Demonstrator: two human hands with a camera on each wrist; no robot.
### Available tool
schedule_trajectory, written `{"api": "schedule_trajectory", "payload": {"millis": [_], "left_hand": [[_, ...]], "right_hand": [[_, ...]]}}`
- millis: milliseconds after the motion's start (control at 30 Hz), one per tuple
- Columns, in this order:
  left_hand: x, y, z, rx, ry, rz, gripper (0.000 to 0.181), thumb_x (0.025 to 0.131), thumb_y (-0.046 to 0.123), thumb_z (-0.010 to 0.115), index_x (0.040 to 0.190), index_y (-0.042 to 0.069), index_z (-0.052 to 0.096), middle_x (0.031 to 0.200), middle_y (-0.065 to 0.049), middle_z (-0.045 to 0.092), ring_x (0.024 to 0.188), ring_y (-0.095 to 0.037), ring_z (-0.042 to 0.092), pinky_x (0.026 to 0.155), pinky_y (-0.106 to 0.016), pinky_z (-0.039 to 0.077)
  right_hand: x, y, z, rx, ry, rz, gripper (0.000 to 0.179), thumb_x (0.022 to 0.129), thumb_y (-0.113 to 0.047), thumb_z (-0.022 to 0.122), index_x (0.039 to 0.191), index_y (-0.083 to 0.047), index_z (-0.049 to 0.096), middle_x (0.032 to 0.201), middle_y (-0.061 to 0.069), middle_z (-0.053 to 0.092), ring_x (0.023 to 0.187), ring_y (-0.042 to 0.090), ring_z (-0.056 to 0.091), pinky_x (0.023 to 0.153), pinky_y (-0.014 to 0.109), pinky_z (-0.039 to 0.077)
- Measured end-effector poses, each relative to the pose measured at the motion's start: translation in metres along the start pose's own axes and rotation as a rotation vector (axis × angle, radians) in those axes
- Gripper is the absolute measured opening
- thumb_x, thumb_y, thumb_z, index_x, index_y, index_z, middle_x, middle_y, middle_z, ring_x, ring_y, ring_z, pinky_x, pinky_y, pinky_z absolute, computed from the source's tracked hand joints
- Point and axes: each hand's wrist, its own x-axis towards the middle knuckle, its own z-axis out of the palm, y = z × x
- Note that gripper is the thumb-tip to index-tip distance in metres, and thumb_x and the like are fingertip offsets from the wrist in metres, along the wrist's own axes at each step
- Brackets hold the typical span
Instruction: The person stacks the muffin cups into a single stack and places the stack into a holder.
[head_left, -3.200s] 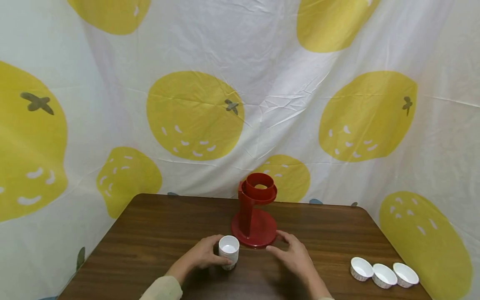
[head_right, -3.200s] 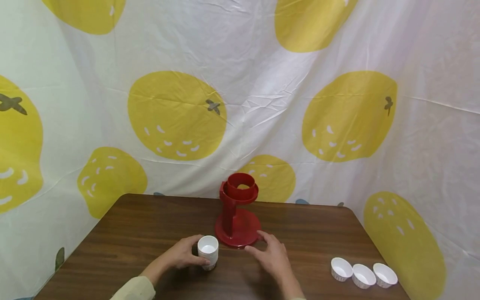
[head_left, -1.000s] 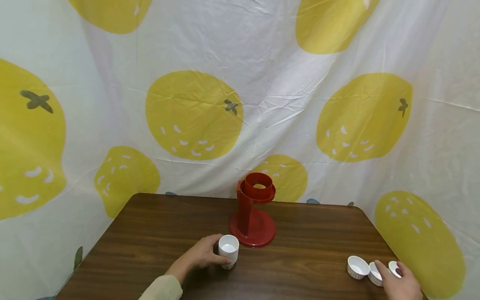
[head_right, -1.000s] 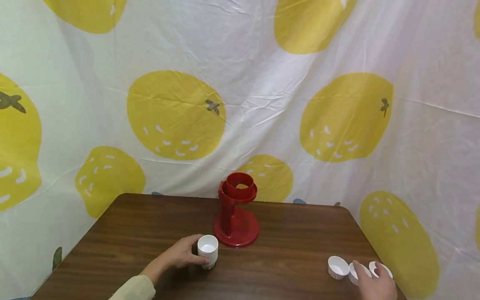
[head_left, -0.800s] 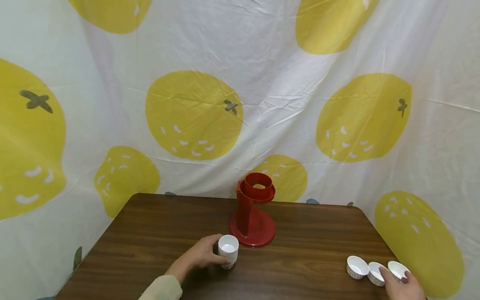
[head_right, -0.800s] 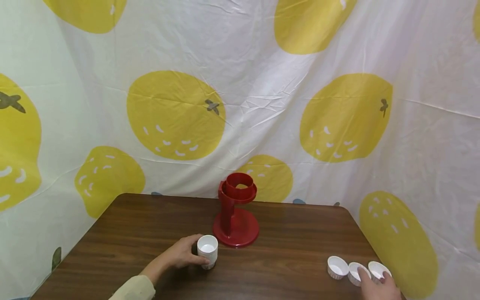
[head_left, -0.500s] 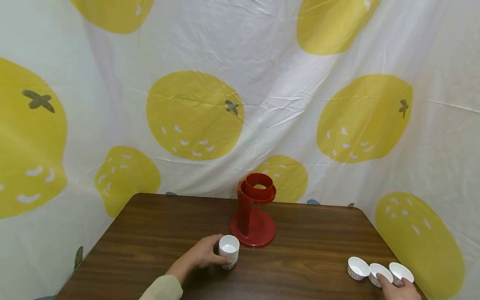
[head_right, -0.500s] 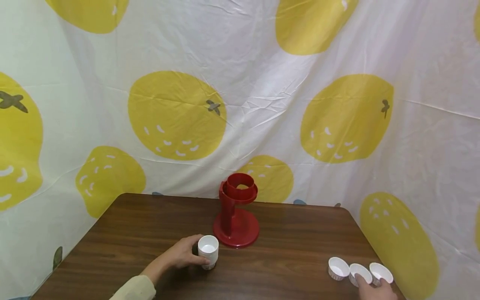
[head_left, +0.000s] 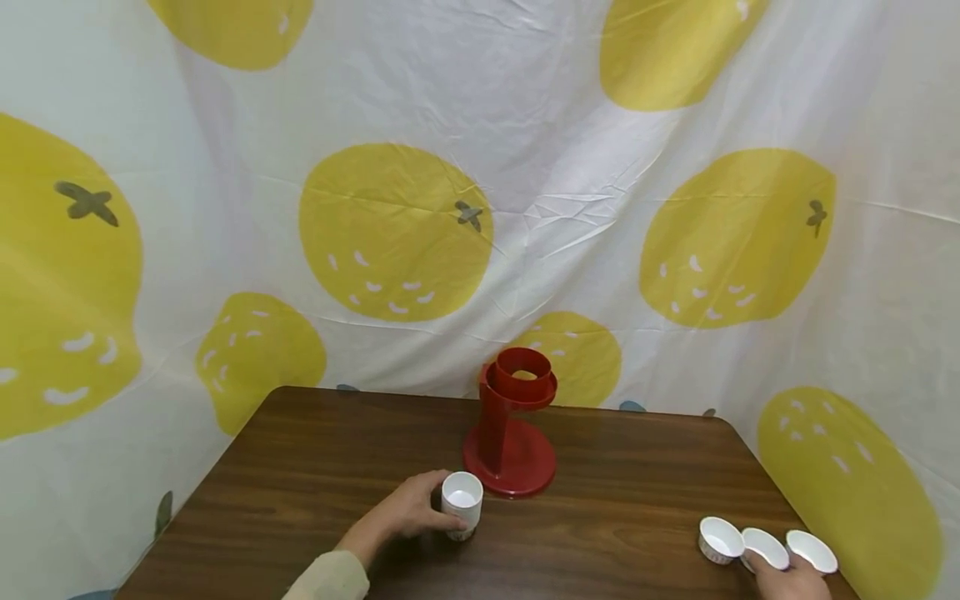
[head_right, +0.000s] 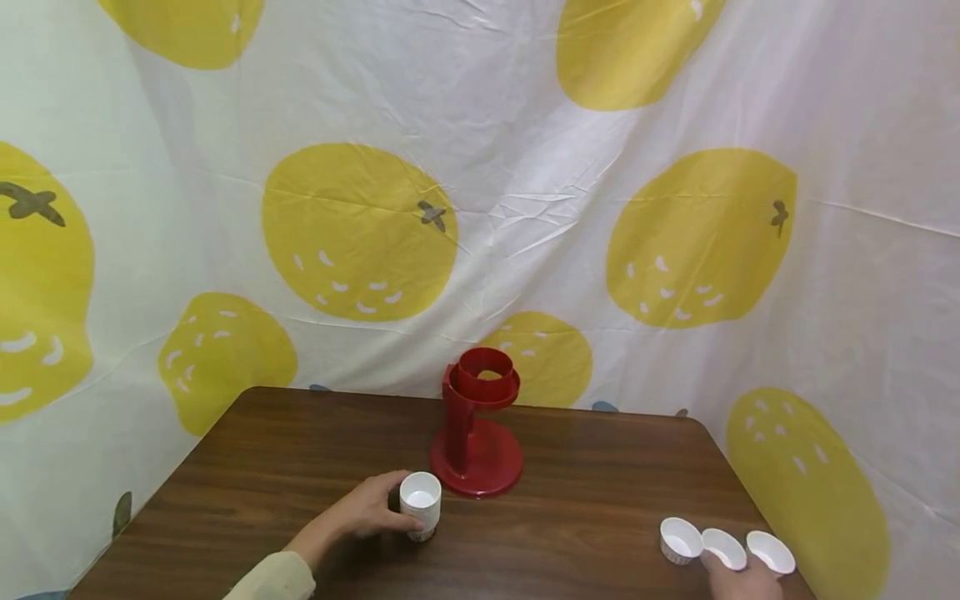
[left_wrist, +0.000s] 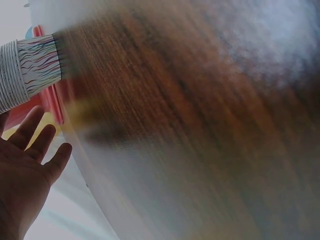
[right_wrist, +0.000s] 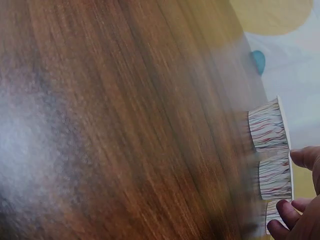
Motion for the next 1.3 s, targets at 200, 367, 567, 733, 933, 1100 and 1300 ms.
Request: {"api": "schedule_trajectory", "payload": {"millis": [200,367,567,733,933,1100,1300], "left_hand": [[0.0,0.0,0.0,0.0,-0.001,-0.006,0.057,0.076,0.034,0.086,0.123,0.011,0.062,0.11,0.006,0.065,0.104,-0.019,0.059,0.093,-0.044,0.046],[-0.001,0.002,0.0,-0.004,0.0,-0.019,0.057,0.076,0.033,0.087,0.122,0.011,0.062,0.109,0.006,0.065,0.104,-0.019,0.059,0.093,-0.044,0.046],[-0.001,0.003,0.0,0.002,0.004,-0.029,0.058,0.075,0.033,0.087,0.123,0.011,0.062,0.109,0.006,0.065,0.105,-0.019,0.059,0.093,-0.044,0.045],[-0.002,0.003,-0.001,-0.003,0.007,-0.03,0.057,0.075,0.033,0.087,0.121,0.011,0.063,0.108,0.006,0.065,0.104,-0.019,0.059,0.093,-0.044,0.045],[-0.001,0.0,-0.001,0.008,0.006,-0.03,0.058,0.075,0.035,0.087,0.122,0.012,0.062,0.109,0.007,0.065,0.105,-0.017,0.059,0.093,-0.043,0.046],[0.0,-0.003,0.0,0.013,0.003,-0.031,0.059,0.075,0.036,0.087,0.124,0.012,0.062,0.11,0.008,0.065,0.105,-0.016,0.059,0.093,-0.042,0.046],[0.0,-0.004,0.0,0.007,0.003,-0.04,0.06,0.076,0.037,0.086,0.126,0.013,0.062,0.111,0.009,0.065,0.106,-0.015,0.059,0.094,-0.042,0.046]], "right_hand": [[0.011,0.008,0.003,-0.029,-0.008,-0.06,0.063,0.083,-0.031,0.071,0.107,0.023,0.051,0.092,0.043,0.056,0.087,0.056,0.056,0.067,0.049,0.046],[0.016,0.009,0.005,-0.037,0.004,-0.064,0.066,0.081,-0.034,0.071,0.105,0.024,0.05,0.088,0.043,0.055,0.085,0.057,0.056,0.067,0.052,0.047],[0.019,0.011,0.008,-0.034,0.018,-0.024,0.073,0.081,-0.042,0.07,0.108,0.022,0.049,0.092,0.046,0.054,0.091,0.06,0.054,0.073,0.058,0.048],[0.021,0.01,0.009,-0.054,0.012,-0.039,0.075,0.082,-0.044,0.07,0.111,0.022,0.047,0.095,0.047,0.053,0.095,0.062,0.052,0.076,0.059,0.047],[0.029,0.009,0.01,-0.067,-0.006,-0.047,0.08,0.082,-0.048,0.069,0.108,0.024,0.048,0.092,0.046,0.053,0.09,0.06,0.054,0.073,0.058,0.047],[0.034,0.007,0.012,-0.123,-0.035,-0.044,0.077,0.083,-0.045,0.068,0.105,0.026,0.048,0.091,0.044,0.053,0.085,0.056,0.055,0.071,0.056,0.046],[0.035,0.001,0.012,-0.131,-0.04,-0.044,0.072,0.084,-0.043,0.065,0.101,0.025,0.049,0.086,0.04,0.056,0.081,0.052,0.057,0.071,0.054,0.046]]}}
